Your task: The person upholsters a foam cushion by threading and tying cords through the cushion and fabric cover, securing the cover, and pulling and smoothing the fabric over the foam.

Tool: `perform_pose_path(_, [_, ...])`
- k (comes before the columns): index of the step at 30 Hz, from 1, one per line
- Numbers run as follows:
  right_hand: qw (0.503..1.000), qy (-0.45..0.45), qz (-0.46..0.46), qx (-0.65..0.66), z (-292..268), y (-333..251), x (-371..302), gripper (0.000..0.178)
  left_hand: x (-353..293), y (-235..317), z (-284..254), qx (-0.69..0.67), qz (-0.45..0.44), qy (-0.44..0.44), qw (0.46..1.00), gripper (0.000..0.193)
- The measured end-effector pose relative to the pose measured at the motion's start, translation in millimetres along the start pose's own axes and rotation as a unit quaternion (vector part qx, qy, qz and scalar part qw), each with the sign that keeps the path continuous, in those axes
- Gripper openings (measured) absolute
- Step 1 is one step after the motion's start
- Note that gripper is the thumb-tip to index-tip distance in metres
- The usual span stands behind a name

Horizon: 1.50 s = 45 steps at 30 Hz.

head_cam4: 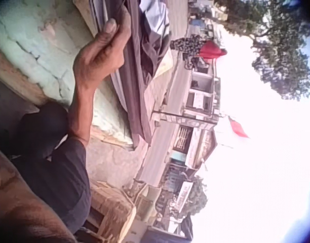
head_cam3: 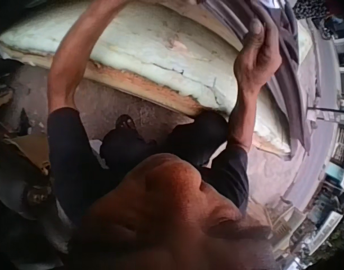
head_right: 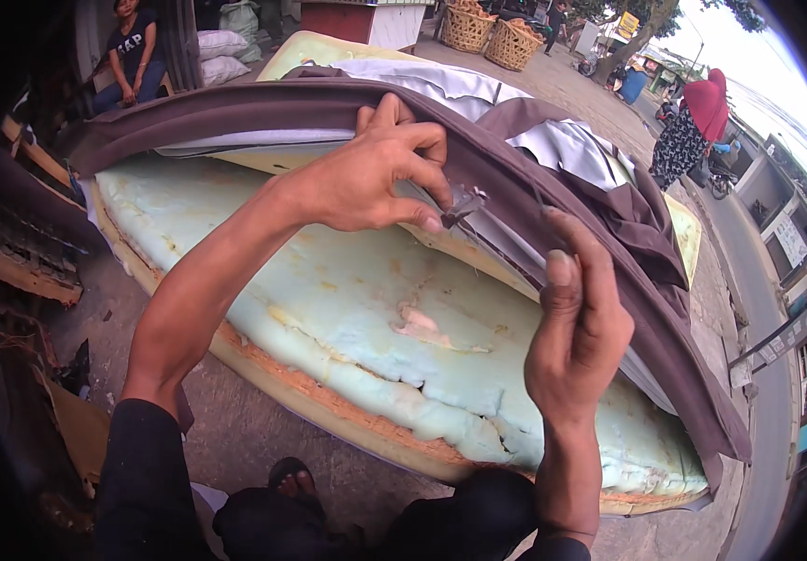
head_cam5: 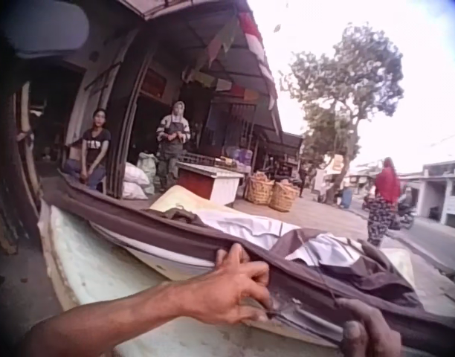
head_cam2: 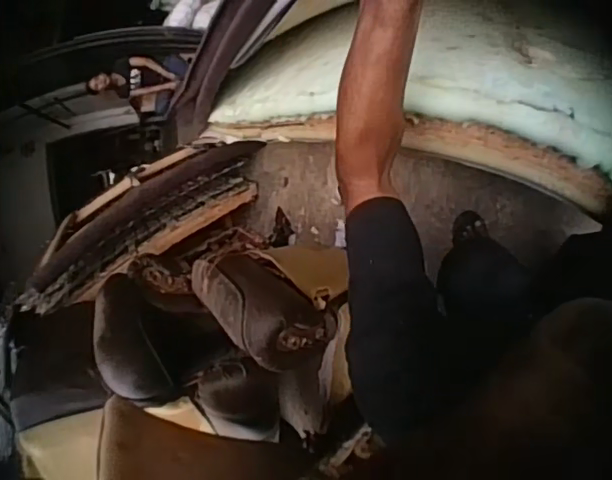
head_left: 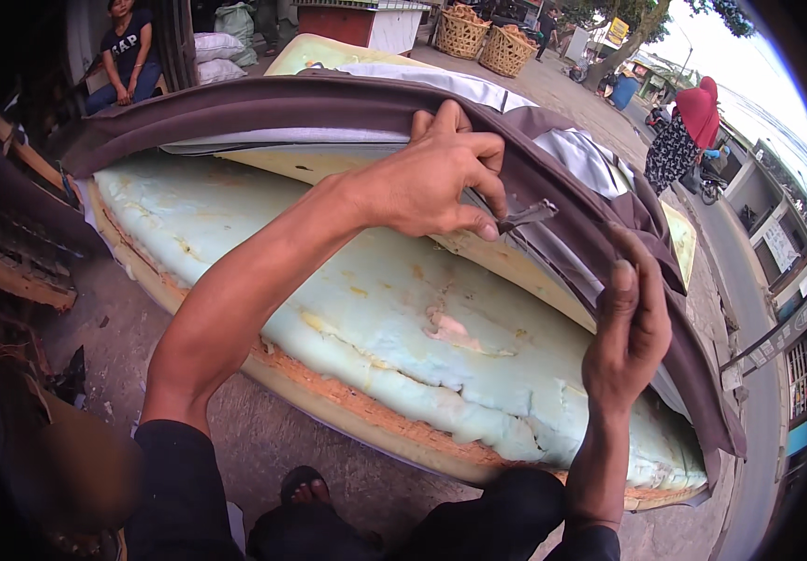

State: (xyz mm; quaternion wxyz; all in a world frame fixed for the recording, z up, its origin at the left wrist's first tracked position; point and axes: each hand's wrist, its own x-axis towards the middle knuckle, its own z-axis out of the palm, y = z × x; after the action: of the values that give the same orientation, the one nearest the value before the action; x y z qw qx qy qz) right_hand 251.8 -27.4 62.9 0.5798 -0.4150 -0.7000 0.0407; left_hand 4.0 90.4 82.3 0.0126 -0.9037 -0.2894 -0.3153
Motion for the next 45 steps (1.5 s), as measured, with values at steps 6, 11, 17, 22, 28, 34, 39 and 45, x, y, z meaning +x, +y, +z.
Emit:
perform_pose_path(6, [0.993,-0.041,0.015,0.108,-13,-15,-26,0.017,-3,-8,2,0.030,0.027,0.027,0.999,0.020])
perform_pose_path(11, [0.986,-0.114,0.119,0.032,-30,-8,-47,0.015,8,-7,-1,-0.016,0.006,-0.004,1.000,0.024])
perform_pose_path(17, [0.970,-0.196,0.141,0.035,26,12,-59,0.016,13,-4,-5,-0.038,-0.068,-0.016,0.997,0.027])
perform_pose_path(22, [0.968,-0.130,0.201,0.081,43,9,-51,0.026,18,0,-9,-0.080,-0.083,-0.029,0.993,0.020])
perform_pose_path(28, [0.966,-0.134,0.208,0.076,44,5,-53,0.025,15,2,-10,-0.080,-0.092,-0.032,0.992,0.020])
perform_pose_path(34, [0.966,-0.132,0.214,0.063,45,6,-54,0.024,14,1,-8,-0.063,-0.074,-0.026,0.995,0.023])
perform_pose_path(39, [0.963,-0.129,0.228,0.062,49,4,-51,0.025,15,2,-10,-0.098,-0.089,-0.032,0.991,0.019])
perform_pose_path(45, [0.956,-0.120,0.247,0.106,62,9,-46,0.027,12,0,-9,-0.064,-0.070,-0.003,0.995,0.025])
